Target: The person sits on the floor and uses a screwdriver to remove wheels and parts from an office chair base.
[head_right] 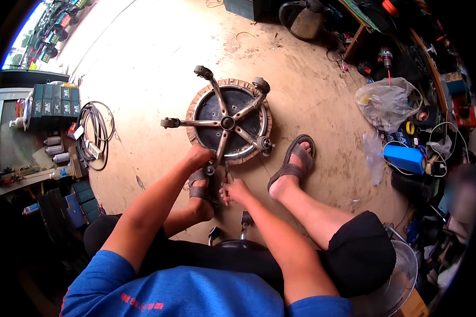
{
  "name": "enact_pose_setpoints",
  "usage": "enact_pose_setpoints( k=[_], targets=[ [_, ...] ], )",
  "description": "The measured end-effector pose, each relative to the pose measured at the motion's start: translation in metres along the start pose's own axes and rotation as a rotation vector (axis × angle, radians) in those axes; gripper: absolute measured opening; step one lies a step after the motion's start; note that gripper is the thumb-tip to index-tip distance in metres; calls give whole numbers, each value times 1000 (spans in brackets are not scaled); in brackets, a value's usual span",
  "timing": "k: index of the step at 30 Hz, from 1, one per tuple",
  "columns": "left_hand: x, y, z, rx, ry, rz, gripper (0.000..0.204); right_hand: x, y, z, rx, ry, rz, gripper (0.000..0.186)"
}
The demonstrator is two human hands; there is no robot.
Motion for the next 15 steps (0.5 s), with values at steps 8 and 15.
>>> enact_pose_setpoints(
  k=[8,15],
  targets=[
    [-1,5,-6,-123,82,-120,28,-1,-1,11,36,-28,83,20],
    [-6,-7,6,-303,210,45,29,-3,-36,2,72,-49,57,15]
  ],
)
Point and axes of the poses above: each hand's wrist, its own z-axis towards the middle knuckle, its own x-axis out of the back of the hand, y = z × x, the point moved 2 cm from there along z, towards the middle knuckle, and after that the axes turned 8 degrees about x, right-handed, at the moved point
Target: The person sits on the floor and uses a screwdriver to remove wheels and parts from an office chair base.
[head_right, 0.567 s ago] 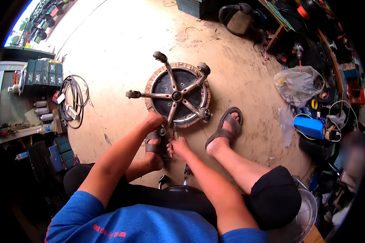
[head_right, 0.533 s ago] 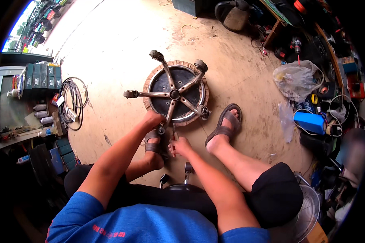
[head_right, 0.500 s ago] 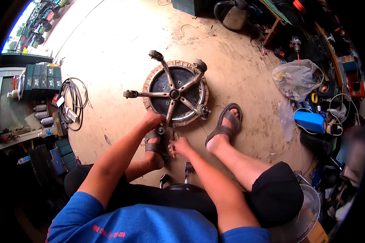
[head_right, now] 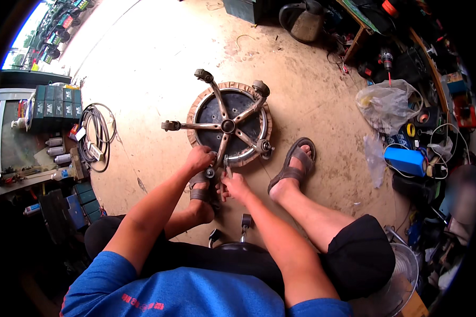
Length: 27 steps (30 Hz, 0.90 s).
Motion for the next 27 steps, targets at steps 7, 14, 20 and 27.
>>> enact_pose_setpoints(
  k=[7,14,20,27],
  targets=[
    [10,5,-5,76,-53,-141,30,8,-53,5,-260,-216,-2,14],
    [13,4,0,-32,-14,45,29,-3,-99,28,-545,-279,-220,26],
    [18,12,-3,-21,-52,64,29,-9,-123,47,-722,-317,-438,40],
    [17,19,-7,-28,-40,12,30,10,-117,88,-976,-371,-579,34]
  ],
)
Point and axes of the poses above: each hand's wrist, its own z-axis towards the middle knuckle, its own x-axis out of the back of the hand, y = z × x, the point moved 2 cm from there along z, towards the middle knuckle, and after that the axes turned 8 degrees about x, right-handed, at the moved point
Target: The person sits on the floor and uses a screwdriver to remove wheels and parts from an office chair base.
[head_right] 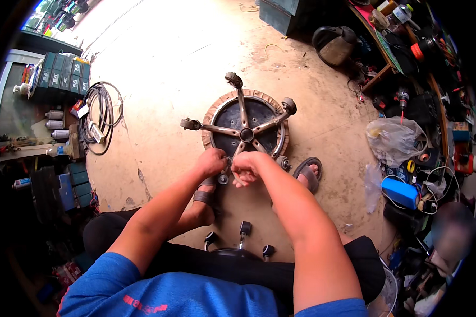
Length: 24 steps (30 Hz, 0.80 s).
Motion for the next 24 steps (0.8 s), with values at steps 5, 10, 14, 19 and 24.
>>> enact_pose_setpoints(
  k=[5,10,14,19,24],
  targets=[
    [-9,-17,-16,123,124,-210,31,-36,21,-3,241,233,180,27],
    [-18,-25,-44,442,103,-533,34,-55,13,-16,231,266,253,20],
    [-10,-10,-77,506,30,-494,45,-46,20,-2,293,229,257,16],
    [-24,-5,-110,454,-89,-485,61,-70,30,1,521,422,164,18],
    [-54,-16,-116,312,111,-564,53,-82,39,4,622,587,-8,21]
  ],
)
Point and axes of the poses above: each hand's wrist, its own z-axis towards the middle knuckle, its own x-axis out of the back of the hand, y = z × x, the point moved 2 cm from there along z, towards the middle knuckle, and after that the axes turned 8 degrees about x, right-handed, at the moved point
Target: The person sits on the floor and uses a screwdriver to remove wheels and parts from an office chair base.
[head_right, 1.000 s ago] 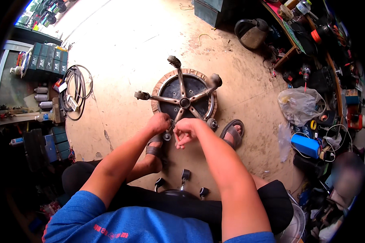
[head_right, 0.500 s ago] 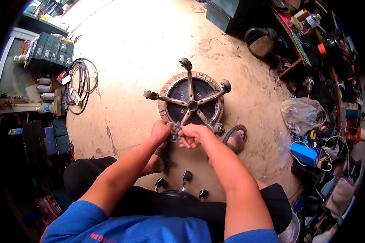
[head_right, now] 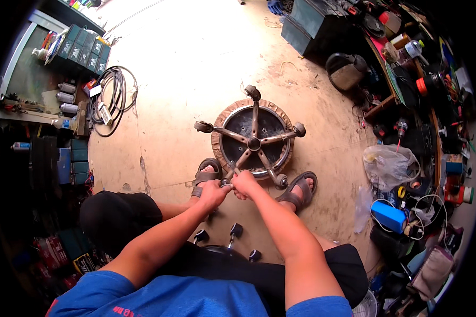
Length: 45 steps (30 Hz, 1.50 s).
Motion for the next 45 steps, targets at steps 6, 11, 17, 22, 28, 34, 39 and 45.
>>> enact_pose_setpoints(
  k=[6,11,17,22,28,34,39,45],
  targets=[
    [2,1,16,112,-85,-111,61,13,-10,-6,-10,-112,-21,28],
    [-2,21,10,61,51,60,63,15,-12,2,-47,-55,-83,27],
    [6,44,-10,171,127,139,62,4,10,3,475,310,-649,39],
    [8,45,-15,198,101,159,62,-9,7,-4,267,338,-654,27],
    [6,38,-15,203,88,164,60,-16,42,14,445,532,-685,39],
    [13,45,-5,163,85,193,61,9,2,3,38,16,80,23],
    [12,49,-3,146,95,266,60,21,-17,-8,-69,-142,42,17],
    [12,46,-3,144,102,282,60,30,-2,23,-338,-286,281,20]
  ],
)
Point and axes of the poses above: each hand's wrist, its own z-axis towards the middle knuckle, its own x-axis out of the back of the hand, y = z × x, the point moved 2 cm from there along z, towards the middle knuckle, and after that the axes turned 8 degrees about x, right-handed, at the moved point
